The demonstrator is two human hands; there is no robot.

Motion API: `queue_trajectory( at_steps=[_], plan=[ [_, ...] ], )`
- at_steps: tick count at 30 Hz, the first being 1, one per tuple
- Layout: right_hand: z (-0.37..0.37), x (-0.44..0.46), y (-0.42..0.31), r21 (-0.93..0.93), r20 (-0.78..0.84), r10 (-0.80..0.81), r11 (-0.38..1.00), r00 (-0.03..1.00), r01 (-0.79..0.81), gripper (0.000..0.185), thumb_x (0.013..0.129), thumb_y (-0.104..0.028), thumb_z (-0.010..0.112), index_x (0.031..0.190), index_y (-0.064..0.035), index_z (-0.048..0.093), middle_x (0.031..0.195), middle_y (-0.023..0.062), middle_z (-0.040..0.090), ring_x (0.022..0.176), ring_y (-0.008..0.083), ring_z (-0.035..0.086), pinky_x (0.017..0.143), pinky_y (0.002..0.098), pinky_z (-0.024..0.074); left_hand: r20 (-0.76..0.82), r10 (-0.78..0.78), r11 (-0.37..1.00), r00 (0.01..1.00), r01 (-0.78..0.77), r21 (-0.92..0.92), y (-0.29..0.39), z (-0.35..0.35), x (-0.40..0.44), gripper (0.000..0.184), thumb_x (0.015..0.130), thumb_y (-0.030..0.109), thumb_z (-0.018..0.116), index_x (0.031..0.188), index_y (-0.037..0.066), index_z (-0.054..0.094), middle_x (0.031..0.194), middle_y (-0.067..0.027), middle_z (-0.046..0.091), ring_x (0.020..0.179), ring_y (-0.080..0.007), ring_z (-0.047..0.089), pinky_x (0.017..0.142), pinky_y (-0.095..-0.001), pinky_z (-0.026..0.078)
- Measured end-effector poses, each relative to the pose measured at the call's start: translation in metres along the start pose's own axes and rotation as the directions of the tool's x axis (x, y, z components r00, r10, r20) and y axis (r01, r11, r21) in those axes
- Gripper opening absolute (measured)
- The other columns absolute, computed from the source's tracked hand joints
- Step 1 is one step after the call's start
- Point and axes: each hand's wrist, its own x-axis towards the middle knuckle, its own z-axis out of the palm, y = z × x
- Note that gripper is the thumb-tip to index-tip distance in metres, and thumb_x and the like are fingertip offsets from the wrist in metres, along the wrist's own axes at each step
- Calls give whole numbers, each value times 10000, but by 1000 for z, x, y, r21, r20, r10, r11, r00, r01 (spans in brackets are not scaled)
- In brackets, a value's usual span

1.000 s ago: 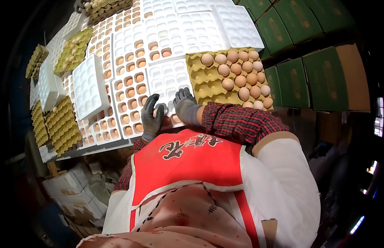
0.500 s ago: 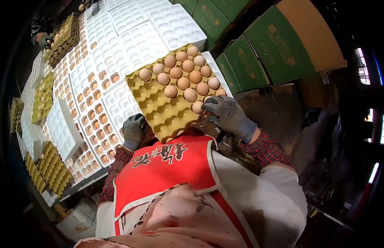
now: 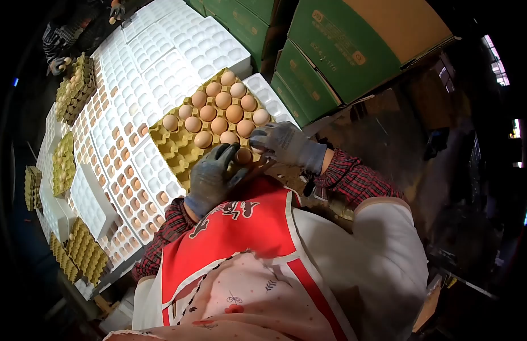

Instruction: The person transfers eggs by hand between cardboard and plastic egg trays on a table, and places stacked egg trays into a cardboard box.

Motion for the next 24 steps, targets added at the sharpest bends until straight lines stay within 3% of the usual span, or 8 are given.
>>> queue_trajectory(
  at_steps=[2,5,9,13,14,17,21,24],
  plan=[
    [-9,-4,7,334,-164,48,943,985,9,461,817,-223,760,1233,-84,618,1148,112,669,1054,283,655,925,404,530,66,-22,984,998,9,180,10,24,14,415,855,347,728,1176,98,644,1050,-115,652,884,-308,673,770,-436,542],
    [-27,-18,24,946,-37,413,309,910,-102,462,825,-184,768,1234,-44,606,1155,79,648,1046,147,616,929,315,507,-66,60,959,996,-39,280,-5,61,13,353,867,351,707,1100,92,648,966,-103,637,821,-292,663,710,-438,537],
    [-38,-12,23,-14,84,146,989,986,-145,509,831,-229,761,1299,-113,598,1164,107,642,1079,265,653,921,391,534,-192,-66,986,979,34,-165,-4,26,8,408,866,276,725,1198,50,653,1052,-155,691,930,-321,698,783,-400,572],
    [-24,-12,33,-182,109,50,983,993,-29,438,830,-259,743,1242,-153,640,1191,97,639,1051,334,660,926,439,535,187,-516,78,836,263,-962,-43,11,14,400,914,279,712,1196,0,661,1086,-44,692,967,-173,664,859,-337,531],
    [-21,-13,33,-197,98,14,980,995,6,439,841,-254,741,1252,-141,639,1205,87,643,1038,311,669,908,425,543,-86,-359,507,930,117,-854,-50,16,16,377,903,279,706,1153,0,665,1101,-72,690,943,-221,670,846,-354,534],
    [-11,-20,48,97,-5,53,994,999,-52,453,881,-236,728,1299,-99,620,1262,60,642,1016,232,683,857,376,560,-72,-143,952,987,117,-282,-21,20,34,356,897,274,696,1204,99,656,1159,-122,674,930,-326,679,794,-431,557],
    [-33,-11,44,987,43,424,124,905,-105,532,888,-155,747,1366,-13,563,1332,55,609,1048,113,646,811,260,560,-13,-328,906,945,318,280,21,29,44,280,901,294,667,1093,92,648,1073,-118,648,898,-366,679,738,-465,543],
    [-42,13,34,978,21,333,187,943,-88,553,836,-144,811,1335,-30,602,1337,71,596,1088,138,631,879,272,549,-168,-253,967,953,243,-81,-5,23,29,388,848,216,757,1202,84,667,1141,-139,689,927,-319,707,772,-443,571]
  ],
)
